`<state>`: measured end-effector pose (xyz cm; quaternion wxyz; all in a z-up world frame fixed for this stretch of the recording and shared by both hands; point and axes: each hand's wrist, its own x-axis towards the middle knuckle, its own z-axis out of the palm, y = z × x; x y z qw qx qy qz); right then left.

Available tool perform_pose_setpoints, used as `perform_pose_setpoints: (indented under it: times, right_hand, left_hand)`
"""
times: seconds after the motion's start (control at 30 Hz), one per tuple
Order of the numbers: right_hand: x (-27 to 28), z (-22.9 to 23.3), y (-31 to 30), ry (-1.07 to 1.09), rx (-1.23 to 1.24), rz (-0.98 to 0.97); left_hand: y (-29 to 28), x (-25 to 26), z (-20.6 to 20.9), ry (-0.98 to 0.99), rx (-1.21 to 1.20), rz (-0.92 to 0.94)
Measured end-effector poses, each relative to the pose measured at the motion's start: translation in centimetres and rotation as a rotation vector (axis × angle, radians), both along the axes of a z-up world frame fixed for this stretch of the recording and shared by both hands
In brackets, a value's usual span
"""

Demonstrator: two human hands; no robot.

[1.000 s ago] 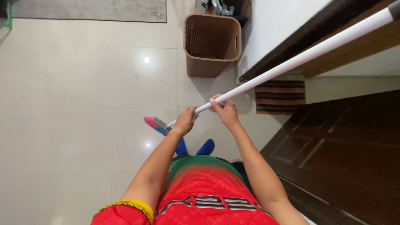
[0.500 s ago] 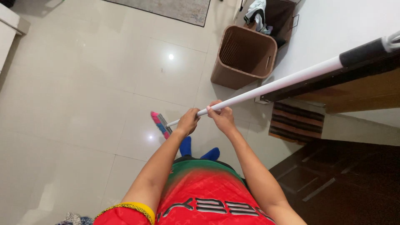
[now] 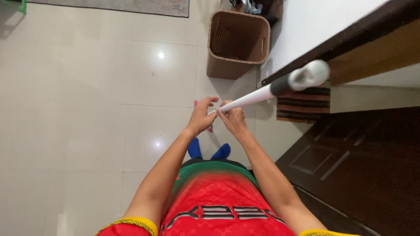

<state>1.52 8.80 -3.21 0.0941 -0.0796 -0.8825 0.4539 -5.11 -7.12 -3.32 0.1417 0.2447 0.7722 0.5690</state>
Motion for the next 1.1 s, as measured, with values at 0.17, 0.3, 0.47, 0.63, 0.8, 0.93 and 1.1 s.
perform_pose_setpoints:
  times: [0.17,0.3,0.47,0.63,0.8,0.93,1.1]
  right_hand:
    - [0.7,-2.3,1.8,0.026,-0.099,-0.142]
    - [1.3,-5.8,5.1,0.044,-0.308,-0.31]
    - [1.3,-9.0,8.5,0.099,-0.153,-0.332]
    - [0.7,-16.6,11.2,0.029,-0.471,-0.245]
    - [-1.8,-16.7,10.2,-0.008,-0.277,-0.229]
    - [-4.3,-21.2,9.9,-0.196,-0.057,-0.272]
    - [-7.3,-6.6,4.5,0.049,0.252,-0.204]
  left_hand:
    - [2.2,-0.4,10.2,0.128,0.231,-0.269]
    - [5.1,0.1,10.9,0.151,0.243,-0.377]
    - [8.4,0.7,7.3,-0.039,0.199,-0.346]
    - [10.2,0.3,5.0,-0.059,0.153,-0.359]
    - [10.9,-1.0,4.6,-0.093,0.17,-0.201]
    - [12.3,-2.0,4.5,-0.01,0.274,-0.148]
    - [13.8,-3.2,6.8,0.222,0.148,-0.128]
